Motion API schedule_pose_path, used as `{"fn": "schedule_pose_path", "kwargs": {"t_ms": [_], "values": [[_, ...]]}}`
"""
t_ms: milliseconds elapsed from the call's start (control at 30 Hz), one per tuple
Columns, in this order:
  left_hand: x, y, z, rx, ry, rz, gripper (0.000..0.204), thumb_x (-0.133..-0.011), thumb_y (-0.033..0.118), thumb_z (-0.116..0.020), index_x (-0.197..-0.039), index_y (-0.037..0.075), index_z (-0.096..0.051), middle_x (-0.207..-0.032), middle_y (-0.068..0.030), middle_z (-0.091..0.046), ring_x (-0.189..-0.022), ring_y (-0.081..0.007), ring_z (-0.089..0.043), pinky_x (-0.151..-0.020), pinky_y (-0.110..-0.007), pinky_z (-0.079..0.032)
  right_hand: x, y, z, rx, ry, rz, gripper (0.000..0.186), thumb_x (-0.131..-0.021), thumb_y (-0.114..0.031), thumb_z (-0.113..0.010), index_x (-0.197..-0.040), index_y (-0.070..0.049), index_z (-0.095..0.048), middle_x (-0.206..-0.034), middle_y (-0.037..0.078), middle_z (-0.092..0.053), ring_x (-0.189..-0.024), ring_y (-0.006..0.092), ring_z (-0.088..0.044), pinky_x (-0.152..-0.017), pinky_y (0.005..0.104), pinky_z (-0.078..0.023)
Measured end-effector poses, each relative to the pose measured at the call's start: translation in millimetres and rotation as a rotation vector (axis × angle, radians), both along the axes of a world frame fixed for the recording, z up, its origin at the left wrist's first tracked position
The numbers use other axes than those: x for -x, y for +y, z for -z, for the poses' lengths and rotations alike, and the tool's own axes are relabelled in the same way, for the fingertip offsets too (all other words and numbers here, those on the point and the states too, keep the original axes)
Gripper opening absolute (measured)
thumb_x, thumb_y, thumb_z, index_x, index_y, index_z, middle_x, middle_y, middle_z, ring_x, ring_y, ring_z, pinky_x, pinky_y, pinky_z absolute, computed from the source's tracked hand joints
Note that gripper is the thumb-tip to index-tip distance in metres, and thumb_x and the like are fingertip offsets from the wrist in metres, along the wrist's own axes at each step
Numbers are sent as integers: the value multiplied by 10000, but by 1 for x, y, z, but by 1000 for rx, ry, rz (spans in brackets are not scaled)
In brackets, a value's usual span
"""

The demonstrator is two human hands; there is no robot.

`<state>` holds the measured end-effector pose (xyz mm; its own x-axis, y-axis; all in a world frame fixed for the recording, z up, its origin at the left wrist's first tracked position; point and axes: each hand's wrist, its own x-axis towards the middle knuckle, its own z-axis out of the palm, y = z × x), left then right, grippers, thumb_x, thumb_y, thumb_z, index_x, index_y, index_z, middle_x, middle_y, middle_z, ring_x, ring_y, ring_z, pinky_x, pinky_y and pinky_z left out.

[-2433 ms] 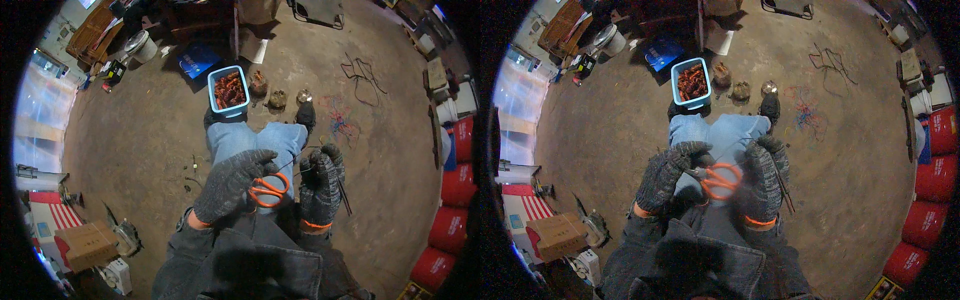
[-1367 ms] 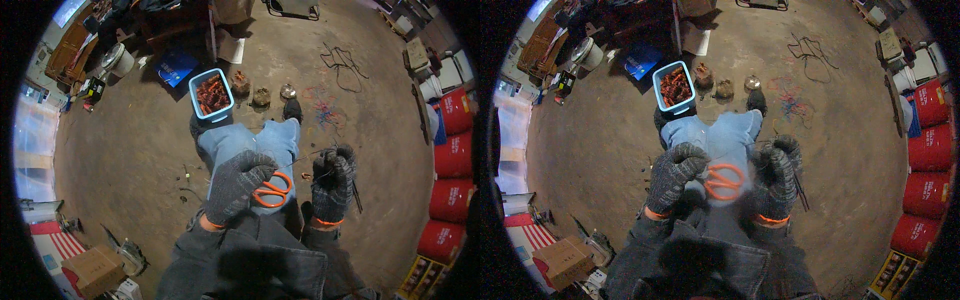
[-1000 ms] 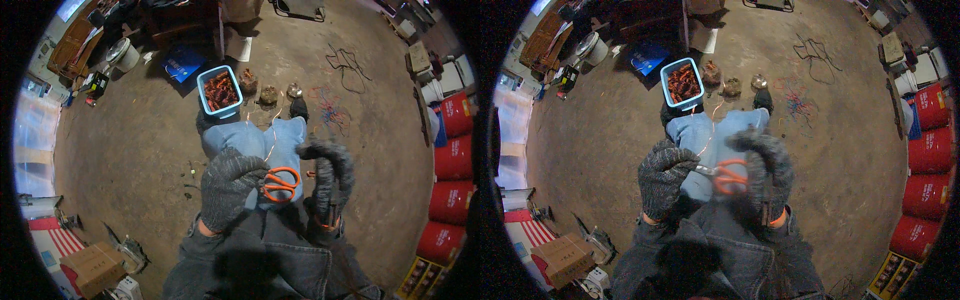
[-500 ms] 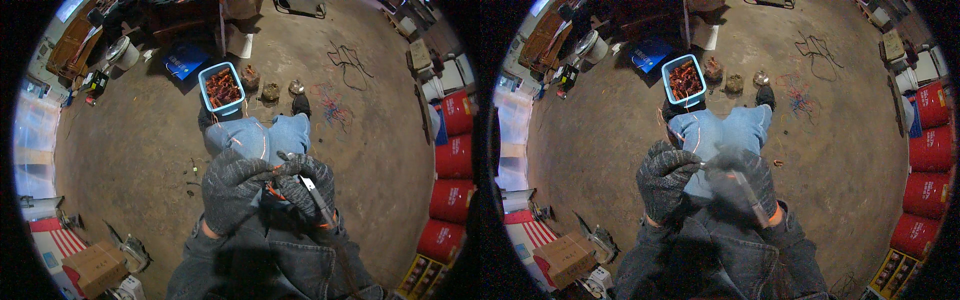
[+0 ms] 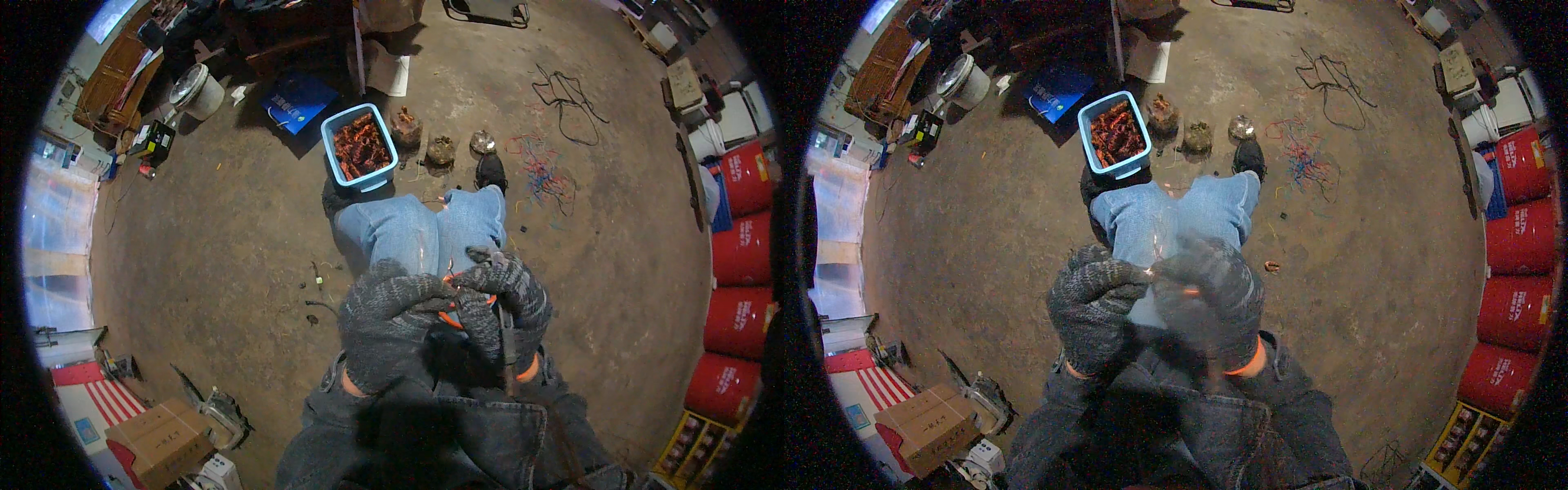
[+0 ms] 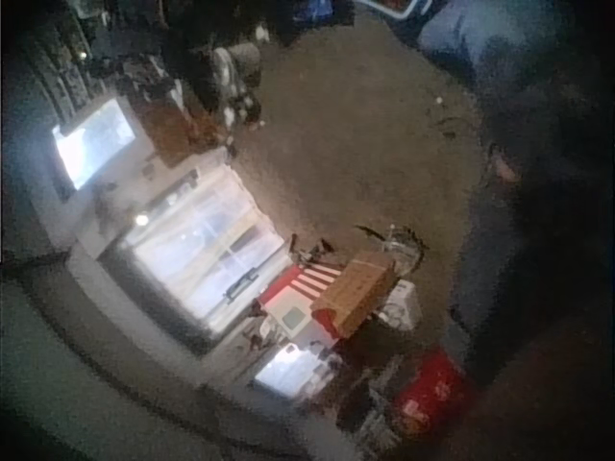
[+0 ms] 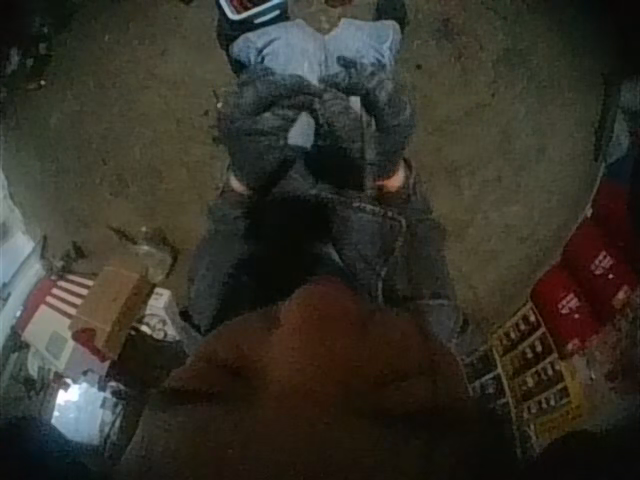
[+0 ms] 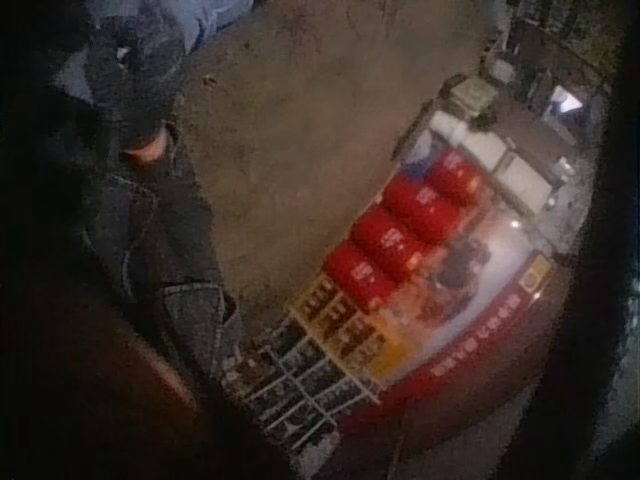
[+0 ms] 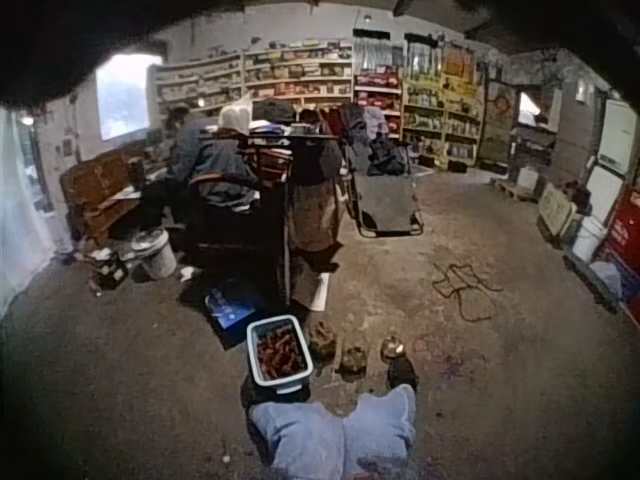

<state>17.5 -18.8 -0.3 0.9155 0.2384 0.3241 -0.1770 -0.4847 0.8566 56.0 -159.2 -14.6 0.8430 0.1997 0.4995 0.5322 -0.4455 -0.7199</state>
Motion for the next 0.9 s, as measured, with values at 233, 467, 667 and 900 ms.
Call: {"fn": "schedule_pose_path", "kwargs": {"t_ms": [233,467,667,900], "values": [[-3,3,1,29,-34,-10,94,-621,16,-621,-711,11,-647,-661,-80,-572,-640,-215,-544,-586,-314,-424,-4,-13,-9,-639,888,-331,223,-717,-174,-689,-844,-10,-609,-855,100,-630,-782,185,-600,-723,305,-479],[-4,3,0,61,26,-12,93,-618,40,-662,-709,21,-654,-653,-79,-568,-637,-206,-547,-576,-306,-420,-9,-10,-6,-537,861,-322,229,-702,-175,-689,-837,-19,-590,-802,63,-590,-726,149,-563,-669,277,-463],[-1,2,-7,24,37,1,118,-609,39,-690,-724,43,-661,-655,-80,-563,-624,-213,-547,-546,-311,-417,-2,-10,-3,-518,799,-226,221,-697,-130,-684,-864,-14,-601,-899,108,-627,-835,191,-600,-760,310,-485],[1,4,-5,-93,-39,-4,138,-614,81,-709,-746,75,-670,-644,-79,-549,-606,-236,-540,-535,-334,-417,-6,-5,1,-301,439,-262,166,-689,-68,-689,-843,-71,-625,-859,109,-642,-778,225,-627,-694,320,-502]]}}
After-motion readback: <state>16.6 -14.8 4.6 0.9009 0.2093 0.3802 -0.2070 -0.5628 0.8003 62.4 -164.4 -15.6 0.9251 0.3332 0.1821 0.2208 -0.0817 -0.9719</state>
